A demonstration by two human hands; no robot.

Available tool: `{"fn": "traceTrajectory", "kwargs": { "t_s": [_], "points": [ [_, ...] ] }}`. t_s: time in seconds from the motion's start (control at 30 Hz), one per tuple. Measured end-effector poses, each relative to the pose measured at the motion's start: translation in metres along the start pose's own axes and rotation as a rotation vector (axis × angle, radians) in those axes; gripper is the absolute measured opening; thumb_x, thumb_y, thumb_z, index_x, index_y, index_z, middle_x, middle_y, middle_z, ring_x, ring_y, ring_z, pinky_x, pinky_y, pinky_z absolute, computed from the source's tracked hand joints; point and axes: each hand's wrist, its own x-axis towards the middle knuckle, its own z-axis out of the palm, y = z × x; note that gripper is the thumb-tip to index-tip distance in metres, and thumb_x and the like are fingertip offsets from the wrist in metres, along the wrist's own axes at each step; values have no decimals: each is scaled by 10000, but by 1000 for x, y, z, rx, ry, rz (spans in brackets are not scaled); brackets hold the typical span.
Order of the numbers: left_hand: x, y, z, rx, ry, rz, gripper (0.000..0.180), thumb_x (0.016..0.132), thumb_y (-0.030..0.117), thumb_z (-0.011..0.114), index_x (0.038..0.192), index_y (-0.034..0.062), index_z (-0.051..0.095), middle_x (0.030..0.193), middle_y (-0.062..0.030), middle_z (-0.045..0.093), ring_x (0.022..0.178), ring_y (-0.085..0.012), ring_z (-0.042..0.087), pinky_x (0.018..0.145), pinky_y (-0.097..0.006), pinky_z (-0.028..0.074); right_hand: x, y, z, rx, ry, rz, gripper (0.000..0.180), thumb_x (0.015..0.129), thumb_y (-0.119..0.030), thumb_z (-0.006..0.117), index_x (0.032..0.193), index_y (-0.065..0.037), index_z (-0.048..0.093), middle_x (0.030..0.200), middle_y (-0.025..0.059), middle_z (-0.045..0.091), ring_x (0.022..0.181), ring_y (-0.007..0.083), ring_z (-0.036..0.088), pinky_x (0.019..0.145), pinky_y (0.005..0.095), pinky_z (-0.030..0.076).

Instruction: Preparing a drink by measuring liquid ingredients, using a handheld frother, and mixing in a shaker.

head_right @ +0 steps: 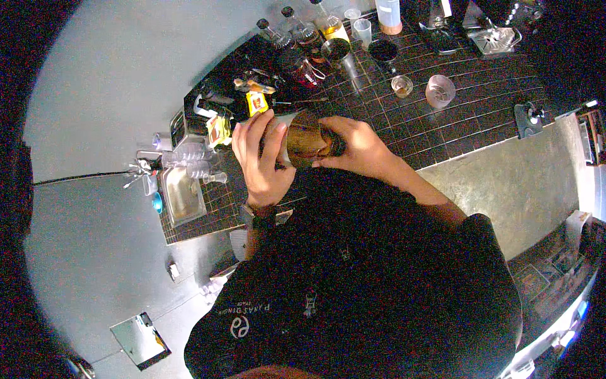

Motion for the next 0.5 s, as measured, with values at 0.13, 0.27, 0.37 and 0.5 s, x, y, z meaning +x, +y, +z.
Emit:
{"fn": "traceTrajectory", "kwargs": {
  "t_s": [0.13, 0.27, 0.37, 0.5],
  "points": [
    [0, 0, 2, 16, 24, 18, 731, 635, 14, 726, 1333, 201, 615, 1389, -146, 564, 1235, -410, 551, 1062, -630, 341, -2, 0, -1, -23, 12, -27, 765, 666, -341, 947, 1233, 49, 613, 1139, 231, 692, 1027, 392, 699, 910, 426, 567],
    [-1, 0, 2, -1, 10, 19, 747, 622, 12, 724, 1336, 204, 615, 1388, -149, 564, 1235, -409, 552, 1065, -631, 339, -1, -3, -4, -1, -22, 25, 777, 663, -341, 948, 1242, 50, 609, 1148, 235, 691, 1035, 390, 698, 921, 423, 564],
    [-2, 0, 4, 4, 20, 32, 749, 619, 15, 726, 1336, 204, 617, 1394, -150, 561, 1237, -409, 551, 1065, -633, 337, -3, -1, -4, -36, -7, -12, 781, 662, -341, 949, 1246, 49, 606, 1147, 237, 691, 1036, 388, 699, 926, 421, 562],
    [-1, 2, 4, 7, 16, 26, 745, 616, 16, 728, 1330, 201, 620, 1402, -147, 557, 1243, -409, 548, 1065, -637, 335, -3, -3, -6, -13, -19, 20, 781, 660, -337, 950, 1244, 51, 607, 1146, 235, 693, 1040, 386, 699, 932, 420, 560]
  ]
}}
